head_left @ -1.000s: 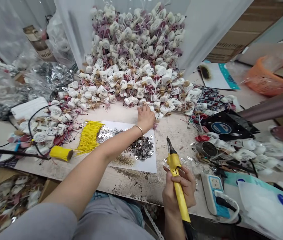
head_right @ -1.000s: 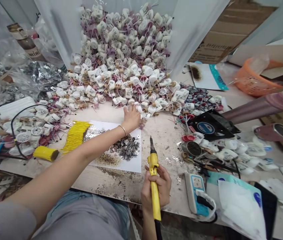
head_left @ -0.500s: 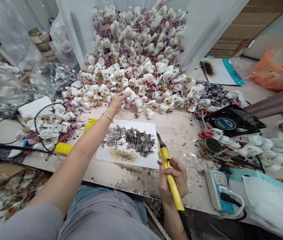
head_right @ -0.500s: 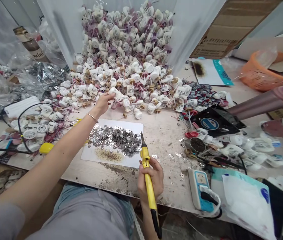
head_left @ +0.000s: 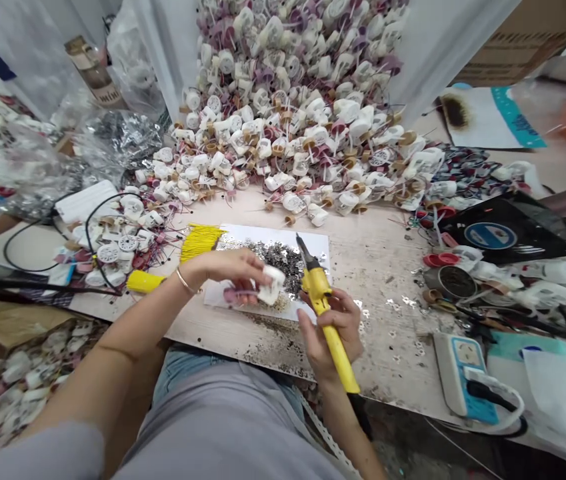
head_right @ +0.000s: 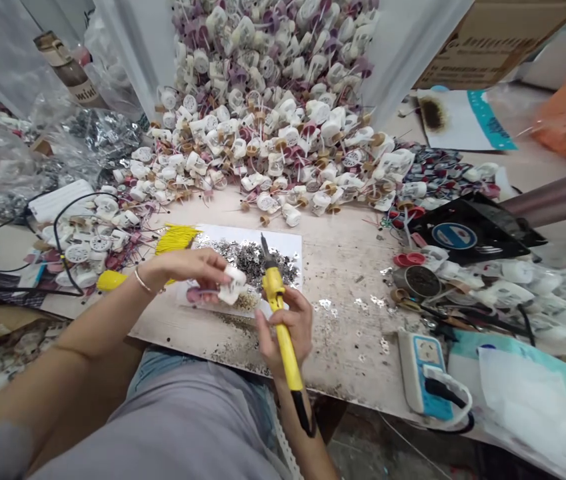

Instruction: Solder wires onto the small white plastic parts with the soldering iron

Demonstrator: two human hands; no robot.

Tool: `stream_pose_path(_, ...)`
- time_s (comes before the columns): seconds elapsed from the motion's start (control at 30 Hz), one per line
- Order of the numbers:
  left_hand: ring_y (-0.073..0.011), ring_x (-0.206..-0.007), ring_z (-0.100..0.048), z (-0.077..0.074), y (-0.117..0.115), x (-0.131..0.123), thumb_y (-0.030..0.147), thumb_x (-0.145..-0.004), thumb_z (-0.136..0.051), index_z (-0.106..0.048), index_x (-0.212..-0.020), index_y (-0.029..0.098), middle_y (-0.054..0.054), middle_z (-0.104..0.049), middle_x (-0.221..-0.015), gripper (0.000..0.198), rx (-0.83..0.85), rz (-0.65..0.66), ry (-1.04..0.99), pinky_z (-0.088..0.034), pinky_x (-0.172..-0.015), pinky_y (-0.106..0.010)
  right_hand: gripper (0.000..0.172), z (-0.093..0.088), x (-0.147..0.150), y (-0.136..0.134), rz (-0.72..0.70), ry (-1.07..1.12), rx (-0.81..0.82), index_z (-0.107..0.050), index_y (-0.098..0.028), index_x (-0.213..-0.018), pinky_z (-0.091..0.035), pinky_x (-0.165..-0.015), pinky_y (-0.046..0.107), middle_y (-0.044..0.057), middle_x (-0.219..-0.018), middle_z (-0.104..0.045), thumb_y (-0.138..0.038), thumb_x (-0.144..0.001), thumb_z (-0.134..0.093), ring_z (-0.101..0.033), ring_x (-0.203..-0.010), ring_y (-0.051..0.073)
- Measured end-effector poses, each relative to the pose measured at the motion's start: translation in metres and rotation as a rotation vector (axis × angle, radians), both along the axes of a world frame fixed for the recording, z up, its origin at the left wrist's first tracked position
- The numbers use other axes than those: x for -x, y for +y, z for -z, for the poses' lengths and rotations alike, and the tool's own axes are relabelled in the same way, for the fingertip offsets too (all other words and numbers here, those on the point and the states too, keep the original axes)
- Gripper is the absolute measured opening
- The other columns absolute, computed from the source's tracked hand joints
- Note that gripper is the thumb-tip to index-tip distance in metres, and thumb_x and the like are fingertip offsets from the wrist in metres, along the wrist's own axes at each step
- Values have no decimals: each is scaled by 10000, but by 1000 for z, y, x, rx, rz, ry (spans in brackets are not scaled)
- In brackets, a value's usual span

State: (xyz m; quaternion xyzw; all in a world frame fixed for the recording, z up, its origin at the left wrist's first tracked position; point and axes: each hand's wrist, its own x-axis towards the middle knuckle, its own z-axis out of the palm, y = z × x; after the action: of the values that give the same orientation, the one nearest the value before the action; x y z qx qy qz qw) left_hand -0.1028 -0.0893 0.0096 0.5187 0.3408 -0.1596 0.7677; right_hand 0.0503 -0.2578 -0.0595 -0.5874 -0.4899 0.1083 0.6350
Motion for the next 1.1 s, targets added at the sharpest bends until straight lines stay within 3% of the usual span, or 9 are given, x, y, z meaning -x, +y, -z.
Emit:
stream_pose_path(0.1,-97,-410,-501,18,-27,7,436,-692,-699,-580,-742,158,25,-576,-487,307,57,113,85,-384,-396,-201,203,8,11,8,-235,-127,45,-501,-205,-780,-587,-848,415,80,-1216,-478,-122,-727,-678,-587,-1099,224)
stream_pose_path(0.17,-83,-401,-480,26,-37,14,400,-740,-641,-577,-730,153,39,-561,-492,256,-78,104,115,-377,-403,-190,157,16,16,11,-329,-198,51,-518,-201,-770,-583,-850,378,77,-1228,-476,-88,-748,-624,-598,-1078,203)
stream_pose_path(0.33,-164,-776,-625,21,-54,44,309,-830,-551,-665,-990,167,-38,-696,-886,242,-799,-18,141,-487,-701,-258,167,31,17,4,-336,-272,22,-575,-205,-769,-586,-826,336,52,-1213,-511,-45,-727,-589,-608,-1068,193)
stream_pose_path(0.43,-217,-957,-608,21,-69,61,293,-874,-530,-677,-1023,170,-85,-685,-1024,243,-1168,-126,213,-456,-872,-331,188,33,15,0,-275,-259,47,-580,-210,-802,-591,-803,334,58,-1224,-509,-51,-710,-619,-612,-1053,194)
stream_pose_path(0.7,-246,-1032,-537,50,-88,58,254,-889,-542,-701,-962,204,-99,-651,-1072,182,-1368,100,70,-371,-938,-427,138,31,22,8,-329,-228,67,-581,-217,-738,-576,-848,326,39,-1197,-529,-80,-750,-585,-600,-1054,164)
stream_pose_path(0.83,-247,-1158,-490,42,-85,63,298,-873,-570,-707,-898,224,-81,-654,-1128,158,-1152,-14,-101,-327,-1020,-427,151,23,22,-1,-275,-62,122,-522,-205,-709,-565,-829,343,58,-1195,-533,-132,-733,-652,-616,-1006,175)
stream_pose_path(0.9,-227,-1063,-569,39,-85,67,353,-858,-582,-693,-856,196,-81,-690,-1029,192,-819,-119,-158,-407,-957,-383,191,21,23,-4,-274,33,134,-487,-203,-710,-562,-812,338,65,-1198,-526,-142,-734,-665,-625,-988,175)
stream_pose_path(0.97,-178,-787,-640,42,-88,69,437,-824,-603,-652,-819,160,-62,-700,-820,282,-384,-250,-124,-490,-782,-329,213,22,25,-4,-272,101,134,-463,-203,-724,-565,-796,337,70,-1209,-511,-138,-741,-666,-631,-984,178)
stream_pose_path(1.1,-117,-509,-594,60,-99,70,502,-621,-763,-568,-753,137,-1,-635,-626,434,282,-504,13,-492,-591,-270,192,27,30,3,-246,-14,70,-491,-201,-739,-573,-818,352,72,-1201,-504,-98,-743,-652,-619,-1020,191)
